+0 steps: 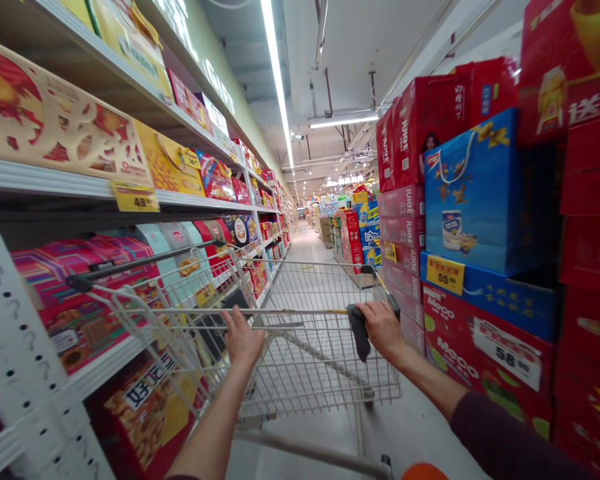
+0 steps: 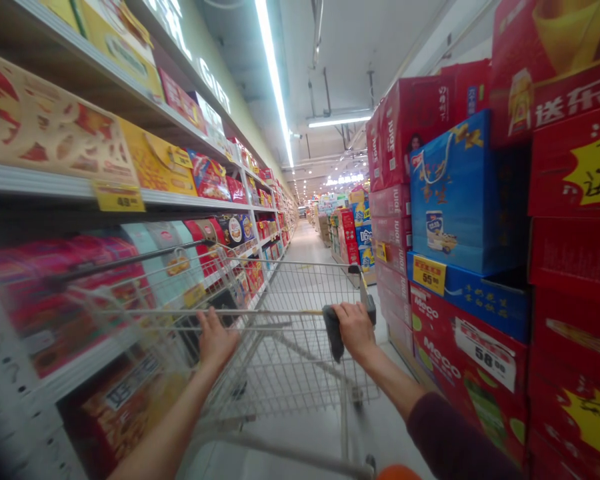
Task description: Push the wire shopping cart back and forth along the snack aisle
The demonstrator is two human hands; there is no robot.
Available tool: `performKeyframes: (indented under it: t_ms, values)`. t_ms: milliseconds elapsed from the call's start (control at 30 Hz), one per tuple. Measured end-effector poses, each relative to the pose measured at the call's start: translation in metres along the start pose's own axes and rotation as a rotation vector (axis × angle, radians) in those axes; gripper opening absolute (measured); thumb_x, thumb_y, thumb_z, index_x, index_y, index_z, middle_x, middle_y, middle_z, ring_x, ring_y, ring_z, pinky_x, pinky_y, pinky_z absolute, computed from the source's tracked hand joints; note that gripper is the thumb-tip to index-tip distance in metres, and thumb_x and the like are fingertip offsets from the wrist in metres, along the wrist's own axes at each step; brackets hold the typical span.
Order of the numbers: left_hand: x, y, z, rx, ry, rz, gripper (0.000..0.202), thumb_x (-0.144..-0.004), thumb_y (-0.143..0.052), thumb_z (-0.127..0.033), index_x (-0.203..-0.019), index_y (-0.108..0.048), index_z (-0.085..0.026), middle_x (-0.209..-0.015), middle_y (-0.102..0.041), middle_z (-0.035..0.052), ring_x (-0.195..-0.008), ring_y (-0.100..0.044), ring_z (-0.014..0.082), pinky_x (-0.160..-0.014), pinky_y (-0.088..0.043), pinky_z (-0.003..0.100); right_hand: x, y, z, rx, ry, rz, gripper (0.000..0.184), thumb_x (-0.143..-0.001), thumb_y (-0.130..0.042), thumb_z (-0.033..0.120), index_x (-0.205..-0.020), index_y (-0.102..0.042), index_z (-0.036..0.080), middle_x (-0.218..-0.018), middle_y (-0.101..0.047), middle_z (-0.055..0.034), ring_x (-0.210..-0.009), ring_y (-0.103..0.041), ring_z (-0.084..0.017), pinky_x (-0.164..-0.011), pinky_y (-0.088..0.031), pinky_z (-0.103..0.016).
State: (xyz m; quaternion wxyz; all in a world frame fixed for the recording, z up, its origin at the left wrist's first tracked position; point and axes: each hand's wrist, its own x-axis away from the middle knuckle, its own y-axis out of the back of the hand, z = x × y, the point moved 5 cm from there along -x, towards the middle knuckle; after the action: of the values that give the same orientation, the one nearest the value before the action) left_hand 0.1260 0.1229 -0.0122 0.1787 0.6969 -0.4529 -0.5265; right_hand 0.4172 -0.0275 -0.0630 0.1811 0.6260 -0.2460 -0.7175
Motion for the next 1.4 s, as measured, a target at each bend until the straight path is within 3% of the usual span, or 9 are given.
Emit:
performKeyframes:
  t_ms: [133, 233, 300, 400, 700, 867, 967, 1200, 1400]
  values:
    - [0.003, 0.008, -0.021, -0.124, -0.032, 0.027, 0.068, -0.075, -0.047, -0.019, -0.139, -0.028, -0.006, -0.150, -0.019, 0.0212, -0.137, -0.023, 0.0321, -0.106, -0.028, 0.054, 0.002, 0.003, 0.019, -0.016, 0.013, 0.005, 0.039, -0.083, -0.041, 0.003, -0.112, -0.060, 0.020, -0.109, -0.066, -0.0066, -0.099, -0.059, -0.019, -0.102, -0.029, -0.038]
    - [0.034, -0.001, -0.077, -0.173, -0.336, 0.053, 0.061, -0.073, -0.044, -0.009, -0.134, -0.040, -0.013, -0.150, -0.024, 0.0128, -0.139, -0.018, 0.0258, -0.111, -0.018, 0.053, 0.000, 0.004, 0.028, -0.019, 0.063, 0.033, 0.038, -0.086, -0.039, 0.004, -0.113, -0.059, 0.020, -0.111, -0.065, -0.0074, -0.100, -0.060, -0.019, -0.103, -0.029, -0.041]
    - [0.063, -0.015, -0.116, -0.140, -0.586, 0.167, 0.057, -0.073, -0.042, -0.008, -0.129, -0.046, -0.017, -0.146, -0.035, 0.0092, -0.137, -0.024, 0.0232, -0.113, -0.013, 0.053, 0.000, 0.007, 0.030, -0.015, 0.112, 0.052, 0.037, -0.087, -0.039, 0.005, -0.114, -0.058, 0.021, -0.113, -0.064, -0.0077, -0.101, -0.060, -0.019, -0.104, -0.029, -0.043]
    - [0.089, -0.026, -0.142, -0.096, -0.655, 0.237, 0.055, -0.075, -0.037, -0.007, -0.129, -0.046, -0.016, -0.139, -0.045, 0.0092, -0.134, -0.033, 0.0224, -0.112, -0.013, 0.057, 0.001, 0.014, 0.027, -0.006, 0.159, 0.073, 0.035, -0.086, -0.044, 0.006, -0.114, -0.059, 0.022, -0.113, -0.064, -0.0076, -0.101, -0.060, -0.019, -0.105, -0.027, -0.046]
    - [0.090, -0.019, -0.130, -0.158, -0.616, 0.244, 0.060, -0.074, -0.038, -0.008, -0.133, -0.041, -0.014, -0.142, -0.041, 0.0115, -0.135, -0.030, 0.0241, -0.111, -0.011, 0.060, 0.007, 0.047, 0.013, -0.035, 0.081, 0.056, 0.032, -0.084, -0.045, 0.004, -0.101, -0.066, 0.021, -0.110, -0.066, -0.0064, -0.102, -0.059, -0.020, -0.107, -0.025, -0.048]
    - [0.125, -0.029, -0.153, -0.144, -0.762, 0.290, 0.059, -0.079, -0.037, -0.014, -0.138, -0.033, -0.013, -0.147, -0.032, 0.0112, -0.139, -0.019, 0.0242, -0.112, -0.011, 0.057, 0.015, 0.035, 0.026, -0.055, 0.061, 0.076, 0.034, -0.083, -0.052, 0.017, -0.116, -0.060, 0.017, -0.121, -0.060, -0.0122, -0.113, -0.053, -0.027, -0.102, -0.032, -0.049]
    - [0.138, -0.038, -0.153, -0.153, -0.745, 0.275, 0.060, -0.082, -0.033, -0.016, -0.141, -0.025, -0.011, -0.150, -0.024, 0.0122, -0.140, -0.012, 0.0247, -0.111, -0.013, 0.057, 0.020, 0.028, 0.039, -0.015, 0.114, 0.032, 0.032, -0.084, -0.050, 0.015, -0.114, -0.062, 0.019, -0.122, -0.059, -0.0123, -0.115, -0.050, -0.027, -0.101, -0.033, -0.049]
    - [0.134, -0.039, -0.142, -0.161, -0.751, 0.262, 0.074, -0.070, -0.038, -0.006, -0.142, -0.022, -0.013, -0.151, -0.023, 0.0107, -0.140, -0.013, 0.0225, -0.112, -0.011, 0.056, 0.028, 0.045, 0.016, -0.077, 0.092, 0.002, 0.040, -0.077, -0.044, 0.003, -0.107, -0.064, 0.020, -0.117, -0.061, -0.0098, -0.110, -0.053, -0.022, -0.102, -0.032, -0.045]
    - [0.133, -0.035, -0.146, -0.153, -0.713, 0.286, 0.074, -0.069, -0.039, -0.008, -0.141, -0.025, -0.009, -0.150, -0.023, 0.0111, -0.140, -0.014, 0.0226, -0.112, -0.013, 0.054, 0.021, 0.043, 0.031, -0.173, 0.036, 0.022, 0.027, -0.078, -0.054, 0.018, -0.101, -0.065, 0.015, -0.115, -0.061, -0.0120, -0.108, -0.052, -0.025, -0.098, -0.038, -0.041]
